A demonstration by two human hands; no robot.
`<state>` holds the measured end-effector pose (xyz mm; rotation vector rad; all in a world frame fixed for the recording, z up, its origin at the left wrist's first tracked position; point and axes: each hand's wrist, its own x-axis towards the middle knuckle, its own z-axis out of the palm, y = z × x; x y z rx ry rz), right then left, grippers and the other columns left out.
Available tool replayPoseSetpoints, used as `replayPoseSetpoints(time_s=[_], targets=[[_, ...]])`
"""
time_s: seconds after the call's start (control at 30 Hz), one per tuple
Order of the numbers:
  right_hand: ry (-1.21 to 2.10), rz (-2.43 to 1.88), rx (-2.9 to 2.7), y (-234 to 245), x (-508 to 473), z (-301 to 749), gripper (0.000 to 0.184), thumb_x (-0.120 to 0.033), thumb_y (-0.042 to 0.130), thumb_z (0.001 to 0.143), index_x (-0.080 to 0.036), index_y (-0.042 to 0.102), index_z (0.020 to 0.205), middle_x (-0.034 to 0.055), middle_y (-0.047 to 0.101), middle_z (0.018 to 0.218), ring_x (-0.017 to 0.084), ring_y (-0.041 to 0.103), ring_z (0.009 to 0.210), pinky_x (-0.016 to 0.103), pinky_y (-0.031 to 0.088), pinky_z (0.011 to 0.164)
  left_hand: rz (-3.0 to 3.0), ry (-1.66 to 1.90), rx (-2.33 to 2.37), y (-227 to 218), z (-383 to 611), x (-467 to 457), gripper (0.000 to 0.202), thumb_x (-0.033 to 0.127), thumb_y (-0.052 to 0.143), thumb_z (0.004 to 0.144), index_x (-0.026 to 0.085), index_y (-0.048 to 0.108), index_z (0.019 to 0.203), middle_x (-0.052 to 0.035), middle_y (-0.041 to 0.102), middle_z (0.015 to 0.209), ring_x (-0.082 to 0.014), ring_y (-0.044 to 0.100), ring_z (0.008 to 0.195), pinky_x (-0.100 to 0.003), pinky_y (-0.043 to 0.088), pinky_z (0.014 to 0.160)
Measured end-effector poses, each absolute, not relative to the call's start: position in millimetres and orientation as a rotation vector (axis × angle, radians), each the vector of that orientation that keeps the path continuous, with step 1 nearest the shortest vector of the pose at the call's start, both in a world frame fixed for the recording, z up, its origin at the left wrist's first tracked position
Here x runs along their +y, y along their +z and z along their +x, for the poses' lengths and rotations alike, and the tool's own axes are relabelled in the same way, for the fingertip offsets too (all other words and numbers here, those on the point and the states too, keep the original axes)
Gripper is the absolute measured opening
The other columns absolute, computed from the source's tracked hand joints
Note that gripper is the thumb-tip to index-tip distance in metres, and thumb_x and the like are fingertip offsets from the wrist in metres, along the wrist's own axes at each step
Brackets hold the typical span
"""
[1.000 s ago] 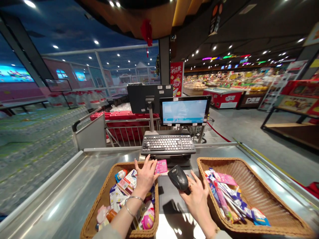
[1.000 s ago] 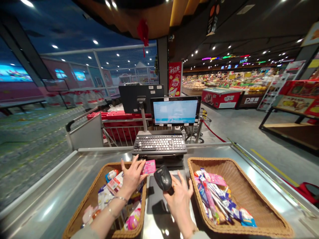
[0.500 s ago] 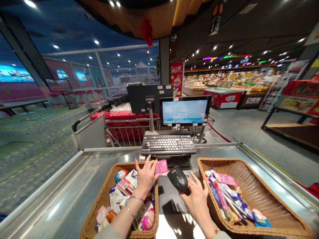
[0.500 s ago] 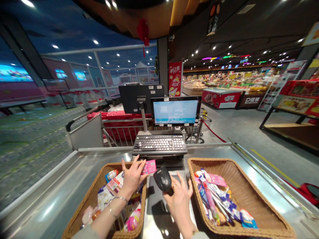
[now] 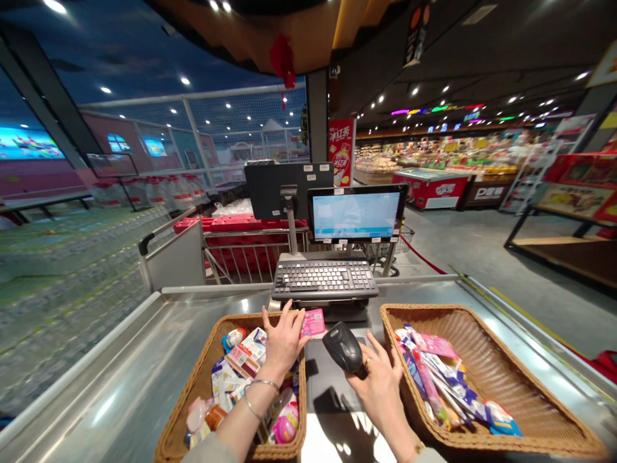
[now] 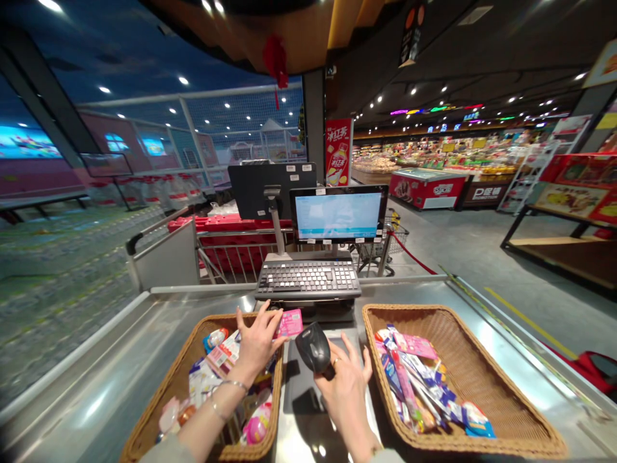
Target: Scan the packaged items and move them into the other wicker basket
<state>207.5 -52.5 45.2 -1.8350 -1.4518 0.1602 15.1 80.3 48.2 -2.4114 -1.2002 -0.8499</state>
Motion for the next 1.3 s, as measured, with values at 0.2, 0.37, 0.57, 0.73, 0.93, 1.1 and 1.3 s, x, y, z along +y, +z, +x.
replayPoseSetpoints(time_s=[0.2, 0.37, 0.57, 0.73, 0.93, 1.1, 1.3], targets=[[0.168, -1.834, -1.485, 39, -53, 213, 0.027, -0.025, 0.062, 0.072, -0.032, 0.075, 0.094, 0.0017, 0.073, 0.122, 0.034, 0.046, 0.138, 0.068, 0.009, 0.114, -2.427, -0.858, -1.193, 49, 17, 80, 0.049, 0.030, 0.073, 0.083, 0.024, 0.062, 0.131, -0.0109, 0.074, 0.113, -0.0358, 0.055, 0.132, -0.071, -0.007, 0.118], [0.116, -1.842, -1.512, 33, -53, 218, 0.026, -0.026, 0.061, 0.073, -0.032, 0.075, 0.094, 0.0016, 0.072, 0.123, 0.034, 0.046, 0.138, 0.068, 0.010, 0.115, -2.421, -0.856, -1.193, 49, 18, 79, 0.051, 0.030, 0.075, 0.082, 0.024, 0.062, 0.131, -0.0111, 0.074, 0.113, -0.0364, 0.055, 0.131, -0.071, -0.007, 0.118], [0.102, -1.840, -1.507, 32, -56, 222, 0.029, -0.029, 0.062, 0.075, -0.033, 0.075, 0.100, 0.0016, 0.069, 0.129, 0.034, 0.043, 0.140, 0.067, 0.013, 0.114, -2.431, -0.864, -1.200, 51, 22, 76, 0.049, 0.029, 0.075, 0.082, 0.024, 0.063, 0.130, -0.0103, 0.074, 0.115, -0.0351, 0.056, 0.131, -0.070, -0.008, 0.118], [0.055, -1.861, -1.461, 30, -60, 232, 0.025, -0.032, 0.062, 0.076, -0.030, 0.076, 0.097, 0.0033, 0.068, 0.130, 0.036, 0.042, 0.140, 0.067, 0.015, 0.114, -2.470, -0.899, -1.160, 54, 29, 75, 0.048, 0.029, 0.074, 0.083, 0.024, 0.063, 0.129, -0.0098, 0.074, 0.114, -0.0339, 0.055, 0.132, -0.070, -0.010, 0.118], [0.077, -1.908, -1.388, 32, -68, 242, 0.025, -0.035, 0.063, 0.078, -0.031, 0.076, 0.099, 0.0027, 0.069, 0.129, 0.037, 0.042, 0.139, 0.068, 0.012, 0.115, -2.519, -0.887, -1.125, 52, 43, 76, 0.048, 0.029, 0.074, 0.084, 0.023, 0.062, 0.130, -0.0109, 0.073, 0.118, -0.0337, 0.053, 0.134, -0.070, -0.010, 0.118], [-0.013, -1.921, -1.316, 31, -75, 250, 0.027, -0.034, 0.064, 0.077, -0.028, 0.077, 0.101, 0.0059, 0.070, 0.127, 0.036, 0.044, 0.136, 0.064, 0.015, 0.116, -2.540, -0.888, -1.064, 51, 58, 76, 0.050, 0.031, 0.075, 0.082, 0.023, 0.062, 0.130, -0.0102, 0.073, 0.117, -0.0343, 0.054, 0.133, -0.070, -0.009, 0.118], [-0.036, -1.977, -1.244, 30, -86, 266, 0.027, -0.036, 0.067, 0.076, -0.030, 0.077, 0.100, 0.0033, 0.071, 0.126, 0.037, 0.046, 0.135, 0.065, 0.015, 0.116, -2.589, -0.911, -0.963, 51, 82, 76, 0.048, 0.033, 0.073, 0.083, 0.024, 0.063, 0.129, -0.0116, 0.074, 0.114, -0.0369, 0.055, 0.131, -0.074, -0.007, 0.115]])
